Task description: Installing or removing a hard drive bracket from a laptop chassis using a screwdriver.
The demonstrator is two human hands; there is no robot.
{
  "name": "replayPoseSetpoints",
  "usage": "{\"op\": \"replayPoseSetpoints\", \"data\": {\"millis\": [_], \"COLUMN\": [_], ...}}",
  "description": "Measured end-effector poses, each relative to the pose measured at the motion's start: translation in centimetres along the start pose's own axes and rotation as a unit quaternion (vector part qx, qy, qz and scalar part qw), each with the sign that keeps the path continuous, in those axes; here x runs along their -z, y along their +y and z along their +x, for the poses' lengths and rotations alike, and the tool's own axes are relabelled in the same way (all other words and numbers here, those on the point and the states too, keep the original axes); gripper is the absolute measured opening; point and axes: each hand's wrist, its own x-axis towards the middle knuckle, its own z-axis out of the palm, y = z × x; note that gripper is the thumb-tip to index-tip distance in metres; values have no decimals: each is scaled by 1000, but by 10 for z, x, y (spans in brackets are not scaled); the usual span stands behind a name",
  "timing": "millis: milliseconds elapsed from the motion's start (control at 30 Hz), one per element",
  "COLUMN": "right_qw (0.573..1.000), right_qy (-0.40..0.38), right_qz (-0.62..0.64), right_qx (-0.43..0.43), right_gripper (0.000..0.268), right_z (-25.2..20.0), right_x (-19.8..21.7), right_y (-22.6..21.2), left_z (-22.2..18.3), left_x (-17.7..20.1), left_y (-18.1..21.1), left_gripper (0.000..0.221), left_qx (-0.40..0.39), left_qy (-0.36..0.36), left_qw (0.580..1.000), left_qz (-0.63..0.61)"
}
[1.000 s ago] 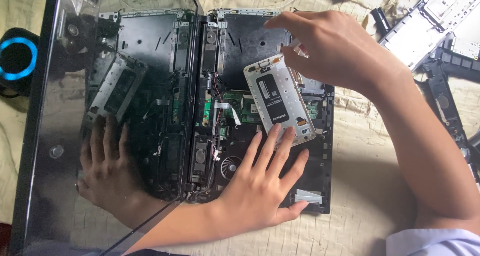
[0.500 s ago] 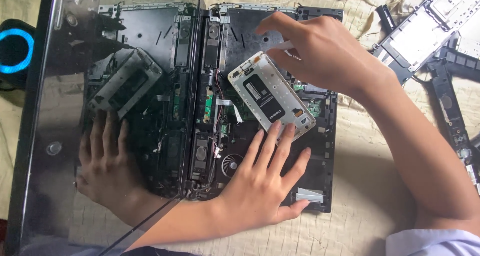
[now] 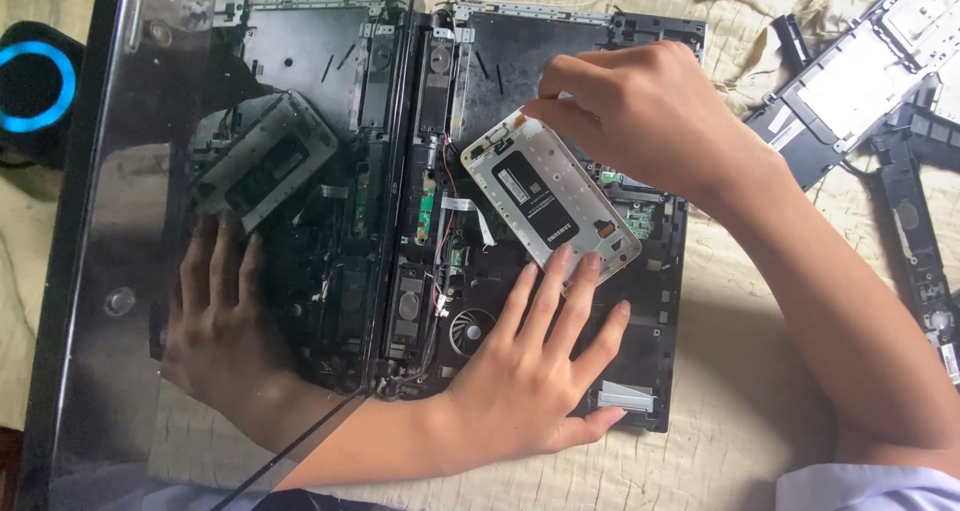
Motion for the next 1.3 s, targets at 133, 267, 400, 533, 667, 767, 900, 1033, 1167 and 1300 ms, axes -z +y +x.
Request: {"op": "replayPoseSetpoints", "data": {"millis": [133,267,400,533,667,767,900,1033,1167,1300], "right_qw": [989,989,992,992,994,997,998,997,997,993], "right_qy": [-58,-23,64,120,104,73,37,20,25,-27], "right_qz": [27,70,77,6,-43,-1,30,23,-6,-78], "right_qx": [-132,-125,-76,-29,-11,-10,-40,-69,-75,-83], "right_gripper": [37,19,12,19,6,14,26,27,24,15], "right_z": [4,7,8,5,6,9,11,12,13,27], "right_x": [10,9,-6,-18,-13,-4,2,3,3,1], "right_y": [-7,-7,-10,-6,-9,-13,-15,-13,-11,-8], "left_z": [0,0,1,2,2,2,3,3,4,5], "left_x": [-1,0,1,1,1,2,3,3,5,4], "left_y": [-1,-1,-1,-1,-1,-1,-1,-2,-2,-3], "left_gripper": [84,83,85,86,85,84,84,84,84,84], "left_qx": [-4,-6,-6,-6,-7,-5,-9,-12,-18,-21], "left_qy": [8,8,4,-3,-6,-8,-8,-9,-15,-24], "left_qw": [1000,1000,1000,1000,1000,1000,1000,1000,999,999], "left_qz": [-10,-11,-8,-13,-12,-19,-13,-20,-21,-28]}}
